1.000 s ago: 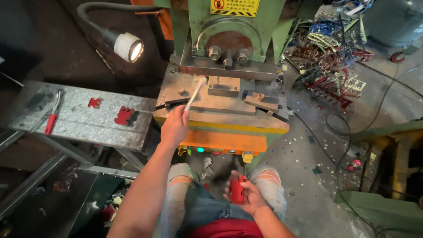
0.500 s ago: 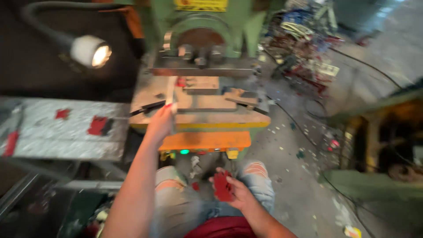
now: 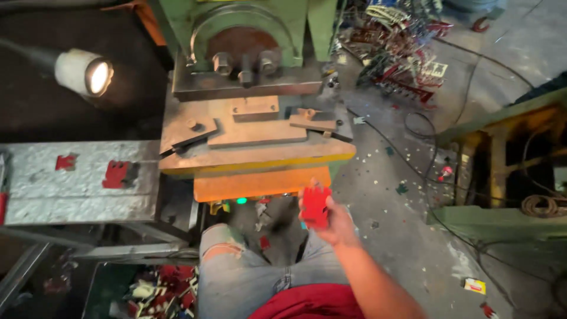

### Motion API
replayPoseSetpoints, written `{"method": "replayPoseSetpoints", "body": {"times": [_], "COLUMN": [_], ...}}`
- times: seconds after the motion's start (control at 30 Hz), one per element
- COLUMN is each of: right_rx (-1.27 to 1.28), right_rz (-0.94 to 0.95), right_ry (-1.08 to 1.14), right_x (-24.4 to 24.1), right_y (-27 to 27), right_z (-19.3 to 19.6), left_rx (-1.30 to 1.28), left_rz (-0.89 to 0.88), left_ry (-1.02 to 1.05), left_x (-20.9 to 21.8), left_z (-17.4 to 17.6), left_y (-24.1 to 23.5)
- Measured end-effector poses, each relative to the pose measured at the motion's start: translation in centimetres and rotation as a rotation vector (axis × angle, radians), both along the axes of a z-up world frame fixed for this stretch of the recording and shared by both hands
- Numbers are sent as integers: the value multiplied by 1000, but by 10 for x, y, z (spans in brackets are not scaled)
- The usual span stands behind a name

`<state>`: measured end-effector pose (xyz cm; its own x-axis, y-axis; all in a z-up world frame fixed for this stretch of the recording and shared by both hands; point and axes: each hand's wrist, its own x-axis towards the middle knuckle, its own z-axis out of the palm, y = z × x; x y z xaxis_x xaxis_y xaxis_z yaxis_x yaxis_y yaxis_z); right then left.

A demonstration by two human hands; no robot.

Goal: Stamping small red components using a press machine and a metal positioning tool

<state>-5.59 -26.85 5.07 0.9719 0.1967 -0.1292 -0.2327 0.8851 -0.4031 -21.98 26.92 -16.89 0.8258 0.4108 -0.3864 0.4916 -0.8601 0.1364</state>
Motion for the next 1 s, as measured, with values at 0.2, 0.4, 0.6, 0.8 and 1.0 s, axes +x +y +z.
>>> {"method": "replayPoseSetpoints", "body": {"times": [0.2, 0.4, 0.6, 0.8, 1.0], "right_rx": [166, 18, -317, -726, -701], "right_rz": [169, 79, -181, 194, 396], "right_ry": [-206, -108, 190, 162, 352], "right_x": [14, 3, -29, -80, -68], "right_y": [10, -2, 11, 69, 64], "right_z": [48, 40, 57, -61, -63], "left_rx": [-1165, -1079, -901, -739, -638], "left_rz": [-165, -582, -331, -463, -335], "left_ry": [-546, -266, -408, -607, -405], "left_x": [35, 60, 151, 285, 351], "left_z": [167, 287, 331, 358, 330], "left_y": [-155, -260, -257, -251, -252]}}
